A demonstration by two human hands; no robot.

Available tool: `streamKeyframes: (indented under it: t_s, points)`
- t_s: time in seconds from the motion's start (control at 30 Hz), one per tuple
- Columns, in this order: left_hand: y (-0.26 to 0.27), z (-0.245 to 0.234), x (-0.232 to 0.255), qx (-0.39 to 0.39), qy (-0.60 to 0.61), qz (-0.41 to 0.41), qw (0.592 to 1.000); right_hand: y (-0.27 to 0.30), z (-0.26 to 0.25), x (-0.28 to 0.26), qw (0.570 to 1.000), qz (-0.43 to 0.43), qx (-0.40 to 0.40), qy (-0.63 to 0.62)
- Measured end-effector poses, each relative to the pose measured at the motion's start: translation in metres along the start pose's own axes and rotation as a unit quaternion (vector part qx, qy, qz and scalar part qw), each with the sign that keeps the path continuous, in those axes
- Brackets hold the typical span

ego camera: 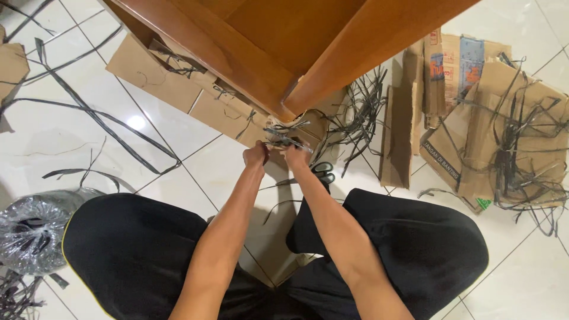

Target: Wrapping a wooden chair leg with cardboard and securing it with plastic ties for protection.

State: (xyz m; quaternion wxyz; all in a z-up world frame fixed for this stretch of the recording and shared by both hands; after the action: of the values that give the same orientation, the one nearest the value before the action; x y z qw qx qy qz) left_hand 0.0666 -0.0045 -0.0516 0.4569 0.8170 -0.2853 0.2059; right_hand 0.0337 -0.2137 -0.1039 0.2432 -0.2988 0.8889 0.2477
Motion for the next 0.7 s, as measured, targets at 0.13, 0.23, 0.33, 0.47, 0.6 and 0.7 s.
streamKeyframes:
  t_s: [0.13,0.23,0.33,0.47,0.6,0.7]
  points:
    - [0.0,-0.039,0.007,-0.032,0.121,0.011,0.992,0.04,-0.098,-0.063,0.981,-0.071,-0.019,-0.18]
    - [-0.005,-0.05,-0.005,-0.101,0.19,-0.013,0.977,0.025,-0.097,-0.038,0.907,-0.019,-0.126,-0.402]
    - [-0.001,-0.054,-0.014,-0.111,0.24,-0.024,0.964,0.004,-0.052,0.003,0.915,0.113,-0.155,-0.355]
    - [-0.031,-0.028,-0.061,-0.045,0.095,0.061,0.993,0.021,-0.061,0.002,0.954,0.161,-0.075,-0.241]
    - [0.079,-0.071,0.003,-0.079,0.14,0.127,0.979,-0.02,-0.057,0.008,0.827,0.314,-0.105,-0.454]
    - [0.189,-0.125,0.052,-0.147,0.102,0.252,0.951,-0.006,-0.187,-0.103,0.983,0.032,0.045,-0.173]
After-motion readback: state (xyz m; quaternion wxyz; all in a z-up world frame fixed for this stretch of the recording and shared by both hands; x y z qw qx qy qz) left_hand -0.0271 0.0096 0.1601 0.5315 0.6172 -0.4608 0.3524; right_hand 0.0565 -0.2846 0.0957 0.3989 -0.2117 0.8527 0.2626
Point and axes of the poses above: each hand's wrist, its own y-axis away from the middle knuckle, its own z-axis out of the palm, x = y × z, the point moved 8 cm from there along -y, towards the middle knuckle, and after that the axes turned 8 degrees about x, right-handed, at the moved point
